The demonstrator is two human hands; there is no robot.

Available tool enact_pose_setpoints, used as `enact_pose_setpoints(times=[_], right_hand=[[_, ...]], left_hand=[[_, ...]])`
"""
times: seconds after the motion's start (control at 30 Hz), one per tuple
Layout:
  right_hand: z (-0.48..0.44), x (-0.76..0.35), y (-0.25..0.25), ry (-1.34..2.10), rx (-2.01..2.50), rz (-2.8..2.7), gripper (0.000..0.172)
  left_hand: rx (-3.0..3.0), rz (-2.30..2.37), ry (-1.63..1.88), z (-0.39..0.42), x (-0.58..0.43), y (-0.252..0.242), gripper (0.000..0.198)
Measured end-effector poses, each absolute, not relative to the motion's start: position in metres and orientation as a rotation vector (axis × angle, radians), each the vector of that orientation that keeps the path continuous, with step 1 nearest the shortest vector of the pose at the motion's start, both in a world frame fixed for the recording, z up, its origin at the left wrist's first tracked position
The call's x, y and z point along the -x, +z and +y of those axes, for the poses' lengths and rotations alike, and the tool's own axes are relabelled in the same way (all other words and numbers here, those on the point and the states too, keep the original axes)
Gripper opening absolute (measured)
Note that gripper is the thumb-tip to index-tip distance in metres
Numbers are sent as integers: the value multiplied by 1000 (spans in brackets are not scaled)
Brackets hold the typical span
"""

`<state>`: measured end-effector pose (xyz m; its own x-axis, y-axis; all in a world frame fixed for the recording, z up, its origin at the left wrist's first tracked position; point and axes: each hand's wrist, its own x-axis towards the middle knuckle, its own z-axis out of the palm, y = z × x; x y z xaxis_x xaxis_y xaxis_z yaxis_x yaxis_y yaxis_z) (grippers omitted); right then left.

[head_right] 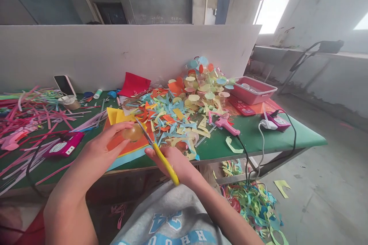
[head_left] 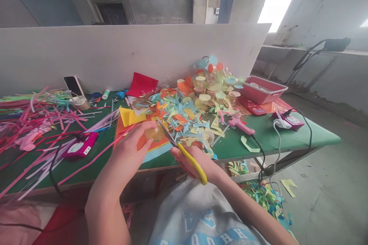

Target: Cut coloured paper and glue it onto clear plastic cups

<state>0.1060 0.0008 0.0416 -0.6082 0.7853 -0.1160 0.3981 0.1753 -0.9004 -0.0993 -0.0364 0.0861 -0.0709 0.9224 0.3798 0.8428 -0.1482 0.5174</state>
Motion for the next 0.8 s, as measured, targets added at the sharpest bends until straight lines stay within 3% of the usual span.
enact_pose_setpoints(times=[0.5, 0.8], right_hand=[[5, -102, 26, 1624, 1065, -1929, 65], [3, -108, 42, 1538, 832, -2191, 54]], left_hand=[[-2055, 1992, 972, -35, 101, 87, 31], [-1983, 1931, 1009, -34, 117, 79, 32]])
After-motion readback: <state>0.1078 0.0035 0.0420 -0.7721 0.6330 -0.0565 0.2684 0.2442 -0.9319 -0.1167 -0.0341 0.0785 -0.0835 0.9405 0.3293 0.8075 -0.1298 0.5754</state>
